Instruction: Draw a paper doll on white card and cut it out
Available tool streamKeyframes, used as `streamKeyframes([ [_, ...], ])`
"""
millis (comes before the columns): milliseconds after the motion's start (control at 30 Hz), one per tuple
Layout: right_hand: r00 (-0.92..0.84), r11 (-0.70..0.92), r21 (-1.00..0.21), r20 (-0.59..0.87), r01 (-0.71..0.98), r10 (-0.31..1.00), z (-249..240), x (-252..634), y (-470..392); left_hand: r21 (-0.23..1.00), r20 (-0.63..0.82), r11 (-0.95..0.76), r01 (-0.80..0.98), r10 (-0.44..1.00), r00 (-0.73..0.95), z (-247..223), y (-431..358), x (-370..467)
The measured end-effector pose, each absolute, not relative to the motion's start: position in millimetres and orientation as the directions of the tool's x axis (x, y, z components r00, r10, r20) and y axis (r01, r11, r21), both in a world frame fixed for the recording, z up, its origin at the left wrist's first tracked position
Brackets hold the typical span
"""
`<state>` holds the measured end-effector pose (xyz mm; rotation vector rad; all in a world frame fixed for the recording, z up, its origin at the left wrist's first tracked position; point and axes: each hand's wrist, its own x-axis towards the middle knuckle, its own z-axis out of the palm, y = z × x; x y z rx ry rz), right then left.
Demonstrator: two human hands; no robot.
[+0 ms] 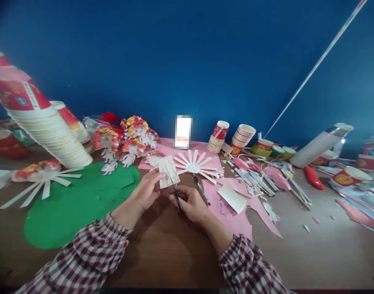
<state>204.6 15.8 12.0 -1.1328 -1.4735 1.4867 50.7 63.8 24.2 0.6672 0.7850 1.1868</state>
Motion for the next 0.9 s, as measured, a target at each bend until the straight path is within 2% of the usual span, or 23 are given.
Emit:
streamKeyframes([
  [567, -0.341, -0.075, -0.997, -0.077, 0.020, 0.937, 11.9, 203.9, 13.2, 0.819, -0.189, 0.270, -0.507, 0.960, 0.206, 25.3, 62.3, 52.4],
  [900, -0.338, -0.052, -0.997, -0.069, 0.059, 0.939, 13.8, 204.6, 13.0, 0.812, -0.195, 0.271, -0.517, 0.961, 0.196, 29.7, 59.5, 54.3],
])
